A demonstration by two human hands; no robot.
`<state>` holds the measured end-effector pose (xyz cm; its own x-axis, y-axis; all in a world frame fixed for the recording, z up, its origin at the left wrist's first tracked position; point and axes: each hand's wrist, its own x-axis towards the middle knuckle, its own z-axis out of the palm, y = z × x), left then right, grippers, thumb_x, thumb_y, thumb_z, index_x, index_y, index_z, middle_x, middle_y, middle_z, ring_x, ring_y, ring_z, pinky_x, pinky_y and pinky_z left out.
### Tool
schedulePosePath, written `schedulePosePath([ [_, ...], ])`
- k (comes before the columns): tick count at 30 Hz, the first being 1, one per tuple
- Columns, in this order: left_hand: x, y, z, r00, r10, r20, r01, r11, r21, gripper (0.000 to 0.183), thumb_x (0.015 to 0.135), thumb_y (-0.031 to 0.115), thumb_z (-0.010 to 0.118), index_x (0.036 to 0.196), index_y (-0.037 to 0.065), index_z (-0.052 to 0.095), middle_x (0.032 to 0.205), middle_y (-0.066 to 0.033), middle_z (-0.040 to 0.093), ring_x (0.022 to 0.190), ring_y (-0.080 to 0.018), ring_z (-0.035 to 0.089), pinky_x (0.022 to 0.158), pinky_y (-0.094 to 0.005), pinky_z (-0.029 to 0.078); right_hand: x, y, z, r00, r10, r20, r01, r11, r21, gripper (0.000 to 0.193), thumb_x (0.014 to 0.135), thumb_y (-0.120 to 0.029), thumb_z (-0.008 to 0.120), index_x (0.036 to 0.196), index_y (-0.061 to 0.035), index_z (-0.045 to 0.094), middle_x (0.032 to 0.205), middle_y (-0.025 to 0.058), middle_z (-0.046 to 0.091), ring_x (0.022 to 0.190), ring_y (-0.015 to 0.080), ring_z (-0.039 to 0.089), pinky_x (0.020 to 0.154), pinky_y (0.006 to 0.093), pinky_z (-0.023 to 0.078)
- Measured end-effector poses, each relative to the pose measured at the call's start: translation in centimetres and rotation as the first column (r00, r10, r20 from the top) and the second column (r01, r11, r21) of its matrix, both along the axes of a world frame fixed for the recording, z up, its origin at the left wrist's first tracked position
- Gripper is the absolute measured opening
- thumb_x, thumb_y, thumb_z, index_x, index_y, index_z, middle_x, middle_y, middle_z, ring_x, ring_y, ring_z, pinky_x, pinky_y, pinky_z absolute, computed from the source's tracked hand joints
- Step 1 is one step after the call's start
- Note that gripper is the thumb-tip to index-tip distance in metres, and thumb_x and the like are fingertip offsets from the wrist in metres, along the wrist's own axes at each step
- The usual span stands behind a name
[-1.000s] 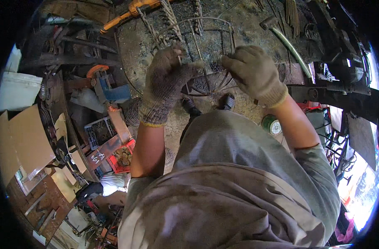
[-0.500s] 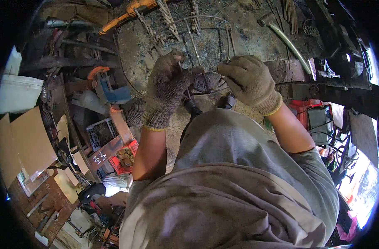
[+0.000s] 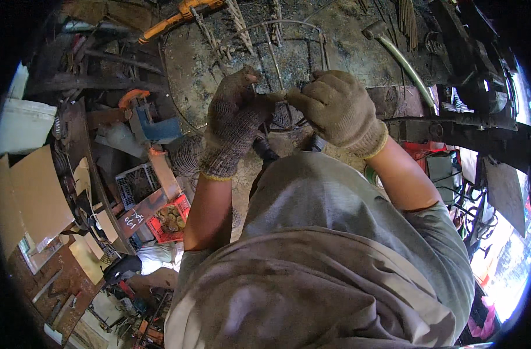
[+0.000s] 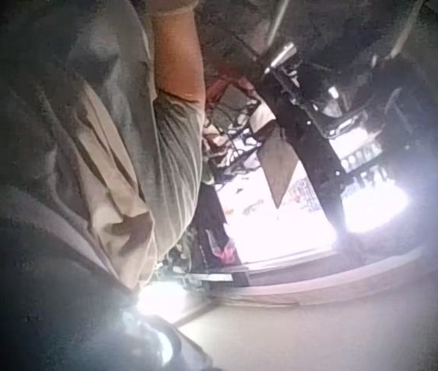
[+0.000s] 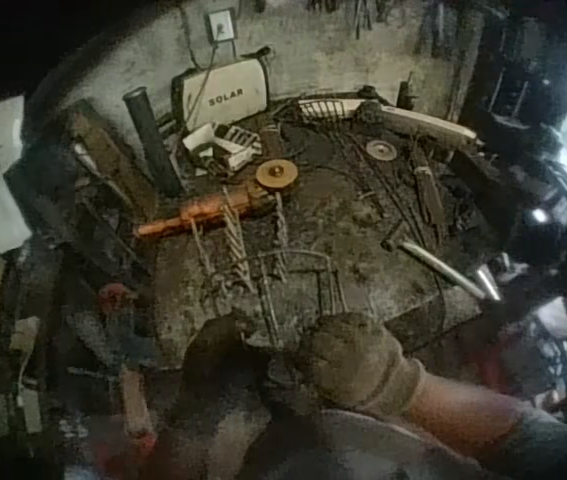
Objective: The person joins metal rods together and secures them using a handheld tool to bend wire or fasteners around the joints, while working in a metal fabrication shop environment.
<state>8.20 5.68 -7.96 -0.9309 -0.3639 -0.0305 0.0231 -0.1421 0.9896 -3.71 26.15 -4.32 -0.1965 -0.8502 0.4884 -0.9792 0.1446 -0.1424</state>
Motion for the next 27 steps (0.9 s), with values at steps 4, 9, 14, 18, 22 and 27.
schedulePosePath([
  [4,0.2,-0.4,-0.3,0.996,-0.030,0.086,0.037,0.996,-0.076,0.044,0.087,0.002,0.073,0.126,0.005,0.054,0.093,-0.0068,0.063,0.075,-0.0150,0.066,0.063,-0.0299,0.057,-1.0,1.3,0.0,0.997,-0.062,-0.037,0.063,0.997,0.041,0.033,0.078,-0.018,0.066,0.110,-0.0119,0.072,0.088,0.0054,0.066,0.086,0.0290,0.066,0.081,0.0435,0.054],
  [9,1.3,0.4,0.3,0.982,-0.064,0.177,0.086,0.989,-0.122,0.044,0.089,-0.001,0.070,0.128,0.005,0.052,0.099,-0.0084,0.064,0.081,-0.0166,0.070,0.066,-0.0287,0.058,-0.2,4.1,-1.0,0.981,-0.166,0.099,0.169,0.985,-0.024,0.033,0.079,-0.019,0.070,0.111,-0.0120,0.072,0.093,0.0078,0.067,0.093,0.0312,0.066,0.084,0.0447,0.053],
  [14,1.4,1.0,-0.3,0.999,-0.030,0.013,0.032,0.954,-0.299,0.046,0.085,0.003,0.078,0.126,0.007,0.056,0.089,-0.0022,0.062,0.077,-0.0098,0.061,0.065,-0.0281,0.054,1.4,4.3,-1.5,0.951,-0.219,0.219,0.214,0.976,0.048,0.031,0.080,-0.018,0.073,0.111,-0.0115,0.072,0.095,0.0080,0.068,0.097,0.0312,0.067,0.085,0.0446,0.053],
  [18,1.5,1.3,0.3,0.998,-0.018,0.067,0.026,0.992,-0.123,0.047,0.085,0.005,0.081,0.124,0.005,0.056,0.088,-0.0022,0.063,0.074,-0.0093,0.060,0.063,-0.0273,0.052,1.5,3.8,-1.1,0.952,-0.172,0.253,0.186,0.982,-0.033,0.030,0.080,-0.015,0.074,0.110,-0.0115,0.072,0.095,0.0080,0.068,0.095,0.0311,0.067,0.085,0.0446,0.053],
  [22,1.2,1.4,0.7,0.990,-0.020,0.138,0.043,0.986,-0.161,0.043,0.087,0.003,0.078,0.124,0.005,0.055,0.086,-0.0030,0.064,0.070,-0.0100,0.060,0.062,-0.0273,0.052,1.5,3.5,-1.3,0.962,-0.129,0.242,0.148,0.987,-0.061,0.030,0.080,-0.016,0.075,0.110,-0.0118,0.072,0.093,0.0082,0.068,0.093,0.0311,0.067,0.083,0.0448,0.053],
  [27,1.2,1.6,0.7,0.990,-0.083,0.112,0.083,0.997,0.001,0.041,0.093,-0.002,0.064,0.131,0.005,0.050,0.096,-0.0098,0.066,0.077,-0.0156,0.068,0.064,-0.0266,0.056,1.9,2.7,-1.5,0.966,-0.102,0.237,0.120,0.991,-0.064,0.031,0.080,-0.016,0.075,0.110,-0.0118,0.072,0.092,0.0077,0.067,0.093,0.0306,0.067,0.084,0.0443,0.053],
])
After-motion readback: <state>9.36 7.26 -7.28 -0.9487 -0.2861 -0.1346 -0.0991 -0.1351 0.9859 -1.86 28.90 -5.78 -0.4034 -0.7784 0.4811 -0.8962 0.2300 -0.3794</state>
